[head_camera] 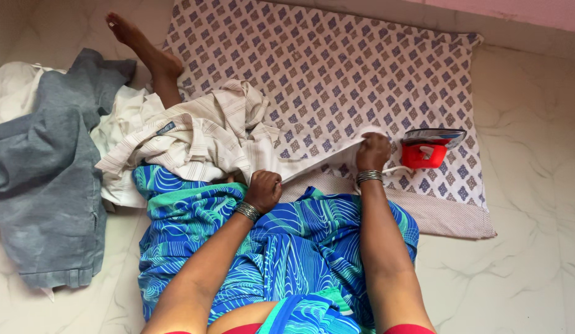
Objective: The person irons a white striped shirt on a patterned mat laid on the floor. They repeatedly smooth the fabric, use a red electric iron to press the shirt, and reposition the garment to iron different sections.
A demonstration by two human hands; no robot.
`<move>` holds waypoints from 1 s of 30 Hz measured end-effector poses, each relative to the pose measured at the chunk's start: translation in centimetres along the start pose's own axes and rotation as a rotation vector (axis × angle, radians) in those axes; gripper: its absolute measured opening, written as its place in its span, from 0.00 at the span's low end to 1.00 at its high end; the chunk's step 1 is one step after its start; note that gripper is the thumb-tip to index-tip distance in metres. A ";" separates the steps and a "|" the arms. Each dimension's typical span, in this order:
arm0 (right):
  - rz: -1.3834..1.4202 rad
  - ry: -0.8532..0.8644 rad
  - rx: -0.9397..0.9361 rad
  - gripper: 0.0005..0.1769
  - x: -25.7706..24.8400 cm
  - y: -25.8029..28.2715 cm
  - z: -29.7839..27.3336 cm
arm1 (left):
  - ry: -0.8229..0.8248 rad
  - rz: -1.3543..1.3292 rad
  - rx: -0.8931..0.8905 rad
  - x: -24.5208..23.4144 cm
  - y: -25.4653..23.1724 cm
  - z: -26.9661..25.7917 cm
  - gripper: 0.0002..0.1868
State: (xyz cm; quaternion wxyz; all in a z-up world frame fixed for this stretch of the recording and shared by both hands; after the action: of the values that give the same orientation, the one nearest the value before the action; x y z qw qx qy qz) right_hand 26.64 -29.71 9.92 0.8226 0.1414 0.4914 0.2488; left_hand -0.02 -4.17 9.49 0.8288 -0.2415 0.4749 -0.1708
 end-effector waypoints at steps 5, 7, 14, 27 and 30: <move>0.257 -0.298 0.068 0.10 -4.2 -3.2 1.3 | -0.071 0.212 -0.017 0.1 0.9 0.0 0.27; 0.202 -0.149 0.226 0.10 -3.2 -5.2 1.2 | -0.064 0.286 -0.094 0.0 1.8 0.1 0.31; -0.010 -0.072 0.201 0.10 -3.6 -6.1 0.7 | -0.096 0.515 -0.161 -1.6 5.0 -0.2 0.21; 0.414 -0.150 0.590 0.11 -2.1 -11.7 0.0 | -0.204 0.547 -0.227 -12.8 9.7 2.4 0.12; 0.483 -0.187 0.586 0.11 -1.8 -11.8 0.1 | -0.223 0.594 -0.196 -14.9 10.2 3.8 0.11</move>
State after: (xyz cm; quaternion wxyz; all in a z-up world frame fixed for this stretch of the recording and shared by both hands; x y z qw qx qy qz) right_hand 29.22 -40.54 5.67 0.7064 0.5039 0.4173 0.2703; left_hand -3.49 12.77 15.83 0.8622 -0.1883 0.4449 0.1525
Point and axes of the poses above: each hand's wrist, its own z-axis towards the middle knuckle, its own x-axis out of the palm, y = z × x, the point moved 9 cm from there along z, towards the middle knuckle, and after that the axes turned 10 degrees about -y, right-handed, at the moved point
